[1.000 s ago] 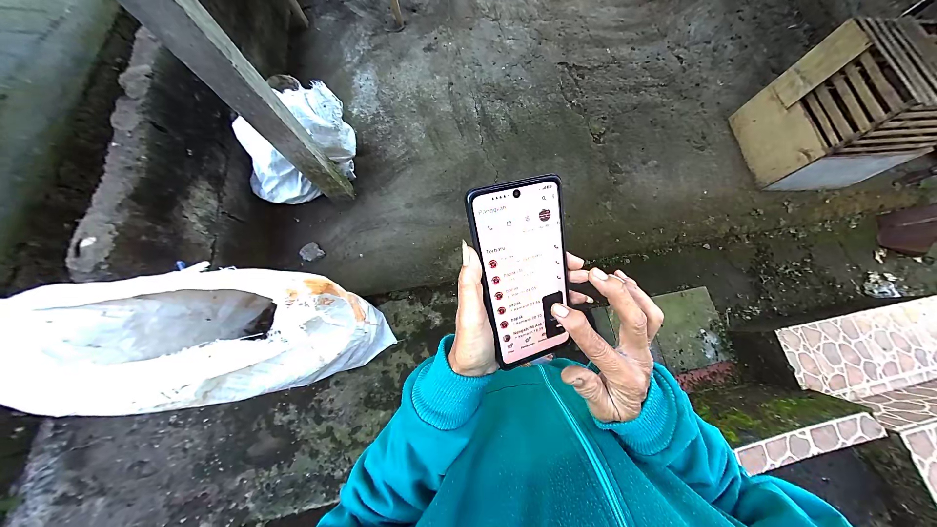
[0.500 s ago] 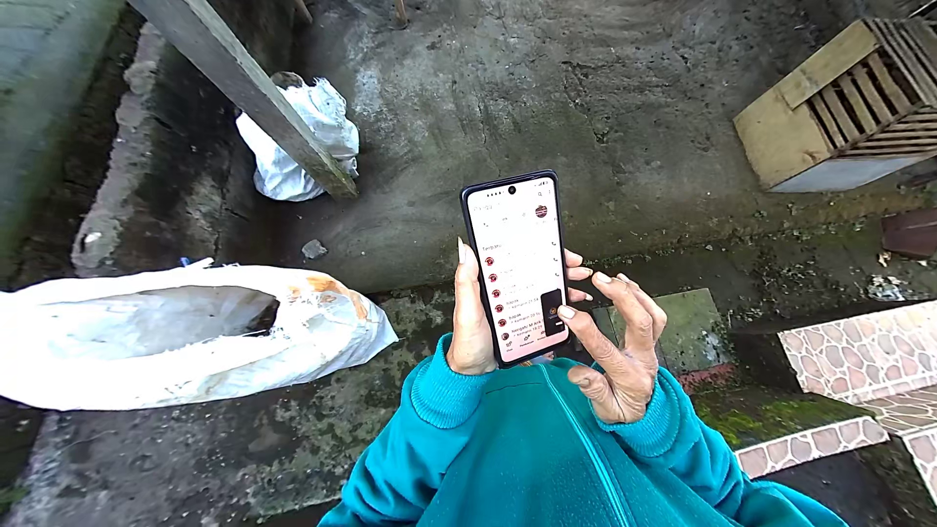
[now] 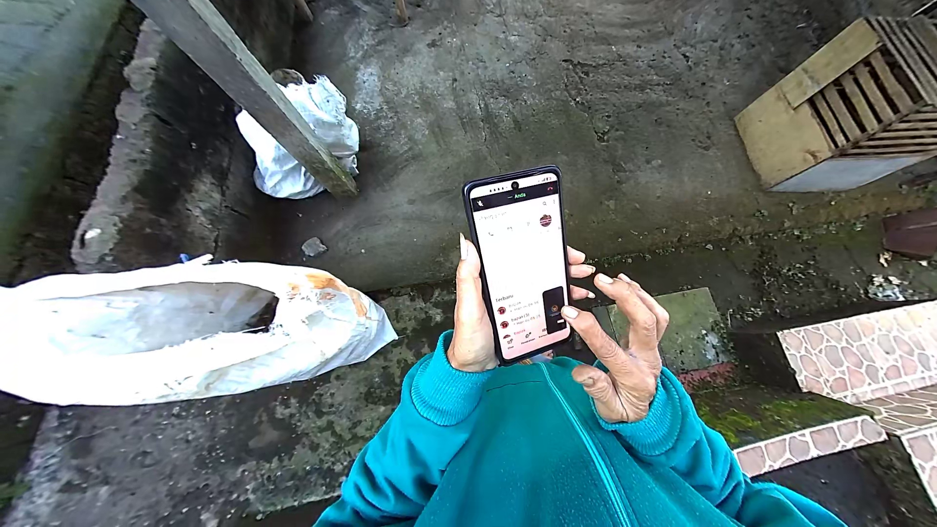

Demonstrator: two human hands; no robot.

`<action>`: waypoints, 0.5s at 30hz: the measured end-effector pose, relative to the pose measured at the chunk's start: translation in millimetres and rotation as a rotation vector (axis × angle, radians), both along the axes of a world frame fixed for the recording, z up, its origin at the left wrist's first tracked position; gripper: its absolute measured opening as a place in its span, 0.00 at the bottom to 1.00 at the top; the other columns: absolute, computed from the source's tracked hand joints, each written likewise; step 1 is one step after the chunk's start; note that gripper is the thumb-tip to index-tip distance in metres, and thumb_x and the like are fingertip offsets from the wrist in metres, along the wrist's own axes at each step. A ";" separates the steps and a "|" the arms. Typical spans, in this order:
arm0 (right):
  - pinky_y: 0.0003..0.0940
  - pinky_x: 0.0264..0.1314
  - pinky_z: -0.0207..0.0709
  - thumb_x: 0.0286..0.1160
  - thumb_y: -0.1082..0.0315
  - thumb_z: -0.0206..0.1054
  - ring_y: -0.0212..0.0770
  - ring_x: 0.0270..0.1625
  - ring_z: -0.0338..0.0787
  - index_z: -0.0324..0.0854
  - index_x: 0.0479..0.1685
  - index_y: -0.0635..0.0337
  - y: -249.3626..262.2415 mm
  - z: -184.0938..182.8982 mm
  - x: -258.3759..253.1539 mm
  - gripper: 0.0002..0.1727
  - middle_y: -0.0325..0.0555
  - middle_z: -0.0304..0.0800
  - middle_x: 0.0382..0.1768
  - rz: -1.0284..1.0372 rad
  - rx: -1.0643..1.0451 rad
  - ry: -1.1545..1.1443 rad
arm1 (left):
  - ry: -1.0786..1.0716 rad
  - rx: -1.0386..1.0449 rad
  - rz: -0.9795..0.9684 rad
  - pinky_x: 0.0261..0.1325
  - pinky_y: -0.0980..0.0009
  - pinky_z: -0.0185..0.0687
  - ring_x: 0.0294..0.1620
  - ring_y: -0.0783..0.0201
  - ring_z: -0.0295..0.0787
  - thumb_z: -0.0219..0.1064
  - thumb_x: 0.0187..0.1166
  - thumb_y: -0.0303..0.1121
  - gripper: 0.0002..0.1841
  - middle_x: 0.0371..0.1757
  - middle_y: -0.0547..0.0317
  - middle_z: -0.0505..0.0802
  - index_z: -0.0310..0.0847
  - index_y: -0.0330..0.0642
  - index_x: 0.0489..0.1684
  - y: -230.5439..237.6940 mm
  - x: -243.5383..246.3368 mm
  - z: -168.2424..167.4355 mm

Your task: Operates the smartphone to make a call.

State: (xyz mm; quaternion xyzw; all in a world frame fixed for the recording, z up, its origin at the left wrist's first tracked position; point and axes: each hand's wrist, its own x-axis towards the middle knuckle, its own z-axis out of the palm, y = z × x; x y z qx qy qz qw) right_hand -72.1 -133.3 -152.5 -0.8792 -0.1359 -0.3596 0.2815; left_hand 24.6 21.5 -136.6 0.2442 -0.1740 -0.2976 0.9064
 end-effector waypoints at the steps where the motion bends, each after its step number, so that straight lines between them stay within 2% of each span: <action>1: 0.43 0.95 0.45 0.91 0.37 0.39 0.39 0.92 0.56 0.78 0.77 0.40 -0.5 0.1 -0.4 0.32 0.37 0.64 0.86 0.001 -0.001 -0.002 | -0.008 0.004 0.007 0.62 0.52 0.88 0.59 0.45 0.92 0.47 0.74 0.77 0.46 0.62 0.38 0.90 0.75 0.45 0.74 -0.3 -0.2 0.5; 7: 0.43 0.95 0.45 0.91 0.37 0.39 0.39 0.92 0.56 0.78 0.77 0.40 -1.9 0.1 -2.5 0.32 0.38 0.65 0.85 0.006 0.008 -0.006 | -0.011 -0.014 -0.007 0.62 0.53 0.88 0.59 0.46 0.92 0.48 0.74 0.77 0.45 0.62 0.39 0.90 0.76 0.45 0.73 -1.1 -1.4 0.7; 15: 0.43 0.94 0.46 0.92 0.38 0.38 0.39 0.91 0.57 0.79 0.76 0.40 -4.4 -0.9 -4.8 0.32 0.38 0.66 0.84 -0.001 0.014 -0.009 | -0.018 -0.013 0.006 0.62 0.51 0.88 0.59 0.43 0.91 0.47 0.77 0.74 0.45 0.62 0.36 0.89 0.74 0.43 0.75 -3.3 -3.8 2.1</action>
